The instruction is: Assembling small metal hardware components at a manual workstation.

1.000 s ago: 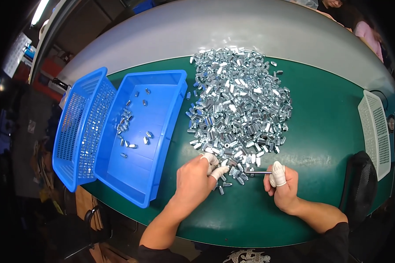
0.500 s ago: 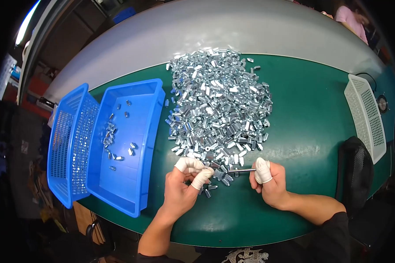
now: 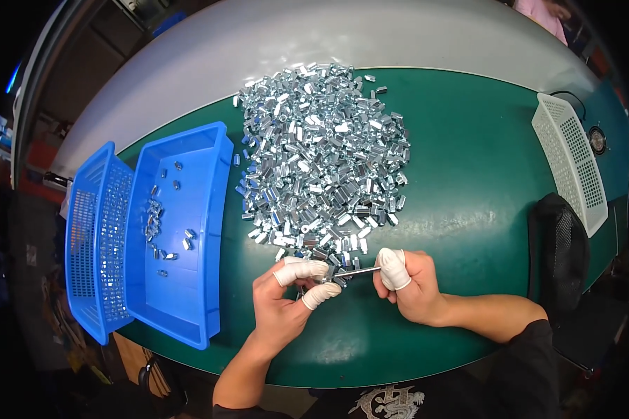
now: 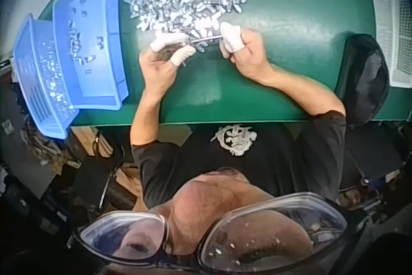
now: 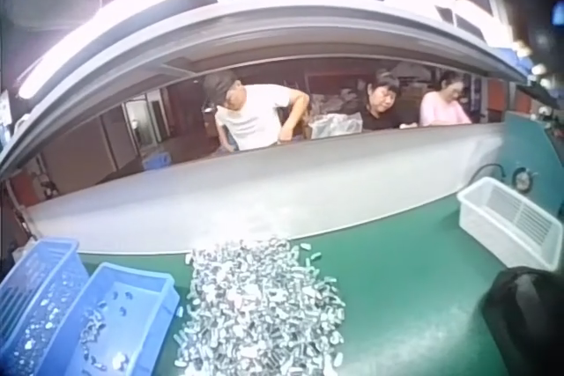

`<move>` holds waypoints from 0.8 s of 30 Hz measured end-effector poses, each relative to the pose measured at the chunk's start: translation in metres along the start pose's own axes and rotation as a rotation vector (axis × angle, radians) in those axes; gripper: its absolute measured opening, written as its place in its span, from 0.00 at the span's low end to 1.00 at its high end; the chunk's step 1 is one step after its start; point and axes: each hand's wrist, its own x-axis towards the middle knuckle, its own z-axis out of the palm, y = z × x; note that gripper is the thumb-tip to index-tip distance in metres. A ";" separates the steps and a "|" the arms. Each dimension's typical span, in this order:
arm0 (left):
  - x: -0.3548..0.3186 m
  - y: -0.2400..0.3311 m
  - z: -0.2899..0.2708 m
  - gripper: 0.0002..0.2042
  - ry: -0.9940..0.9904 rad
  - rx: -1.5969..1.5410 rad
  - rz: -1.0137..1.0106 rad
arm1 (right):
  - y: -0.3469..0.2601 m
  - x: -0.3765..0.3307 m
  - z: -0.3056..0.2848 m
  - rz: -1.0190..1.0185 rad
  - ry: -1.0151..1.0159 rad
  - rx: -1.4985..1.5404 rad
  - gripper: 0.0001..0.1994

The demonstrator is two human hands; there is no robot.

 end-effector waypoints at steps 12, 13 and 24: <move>-0.005 0.009 0.017 0.10 0.009 -0.338 -0.106 | -0.003 -0.003 0.002 0.125 0.061 0.091 0.24; -0.006 0.007 0.017 0.10 0.010 -0.337 -0.100 | -0.003 -0.004 0.002 0.120 0.061 0.090 0.24; -0.014 0.001 0.025 0.09 -0.142 -0.273 -0.086 | -0.006 -0.012 0.012 0.210 -0.125 0.064 0.20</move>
